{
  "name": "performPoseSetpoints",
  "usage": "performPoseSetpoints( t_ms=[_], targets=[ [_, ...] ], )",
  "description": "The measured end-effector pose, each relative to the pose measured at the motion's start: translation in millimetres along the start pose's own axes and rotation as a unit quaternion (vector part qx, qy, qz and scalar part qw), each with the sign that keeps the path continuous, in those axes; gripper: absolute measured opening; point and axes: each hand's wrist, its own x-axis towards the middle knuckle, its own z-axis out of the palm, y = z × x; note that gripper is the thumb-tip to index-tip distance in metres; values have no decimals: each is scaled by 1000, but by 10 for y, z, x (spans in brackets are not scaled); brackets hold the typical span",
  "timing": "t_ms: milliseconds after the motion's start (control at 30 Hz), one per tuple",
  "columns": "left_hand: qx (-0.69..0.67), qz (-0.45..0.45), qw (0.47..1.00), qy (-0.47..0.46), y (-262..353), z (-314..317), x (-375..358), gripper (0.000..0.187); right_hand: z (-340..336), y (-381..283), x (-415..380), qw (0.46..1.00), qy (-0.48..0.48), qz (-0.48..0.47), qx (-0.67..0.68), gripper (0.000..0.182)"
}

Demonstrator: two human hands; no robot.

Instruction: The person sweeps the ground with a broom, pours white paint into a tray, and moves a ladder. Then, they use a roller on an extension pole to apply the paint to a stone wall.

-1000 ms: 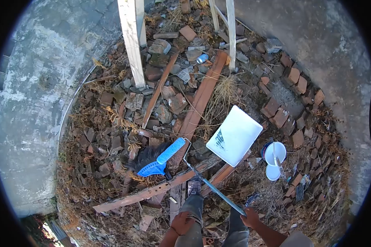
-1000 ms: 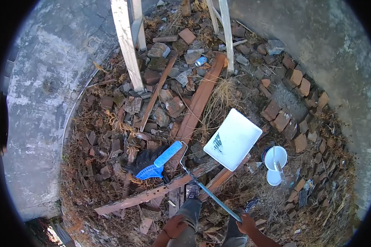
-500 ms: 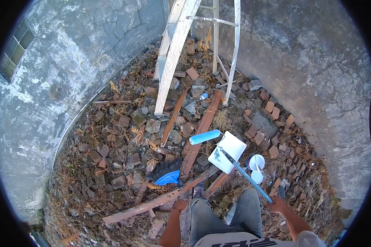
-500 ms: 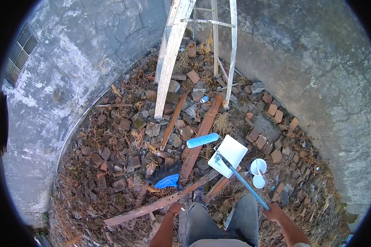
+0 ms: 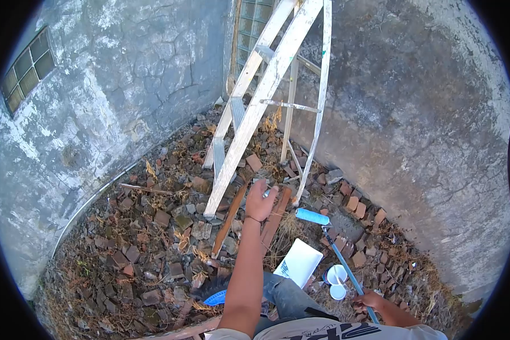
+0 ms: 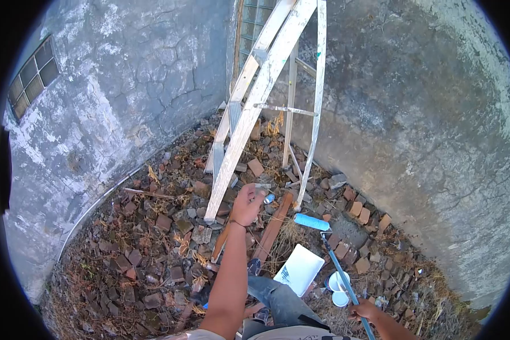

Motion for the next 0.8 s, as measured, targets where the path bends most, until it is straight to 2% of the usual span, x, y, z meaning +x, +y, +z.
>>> performPoseSetpoints(
  t_ms=[67,133,167,200,300,333,400,467,533,567,600,667,733,800],
  targets=[
    [140,98,985,-32,419,-123,698,53,149,-255,322,999,-6,14,33,14],
    [198,104,974,-25,1156,-169,1341,64,279,-651,679,999,1,6,37,14],
    [240,156,958,7,1260,-136,1758,70,406,-645,774,999,11,26,45,15],
    [275,212,937,41,1407,-46,2229,76,472,-737,886,998,0,45,42,24],
    [338,225,913,48,1886,288,3181,89,602,-819,1046,992,-15,86,92,27],
    [360,238,901,36,2010,388,3443,94,674,-778,1149,992,-20,68,108,25],
    [381,241,892,16,2100,571,3757,92,771,-639,1193,989,-30,63,134,23],
    [398,250,883,-1,2217,743,4065,89,886,-715,1178,995,-49,50,73,17],
    [453,227,862,21,2199,804,4236,79,1001,-818,988,995,-70,64,43,15],
    [422,293,856,52,2163,813,4220,60,1080,-921,857,995,-41,63,60,15],
    [432,282,856,40,2051,830,4265,60,1157,-929,762,995,-10,61,75,14],
    [285,327,899,60,1931,845,4420,59,1195,-742,796,995,-12,65,79,13],
    [257,298,917,67,1952,896,4454,59,1251,-907,555,993,25,69,96,13],
    [225,276,931,75,1965,906,4409,60,1265,-944,463,993,14,66,101,12]
  ],
)
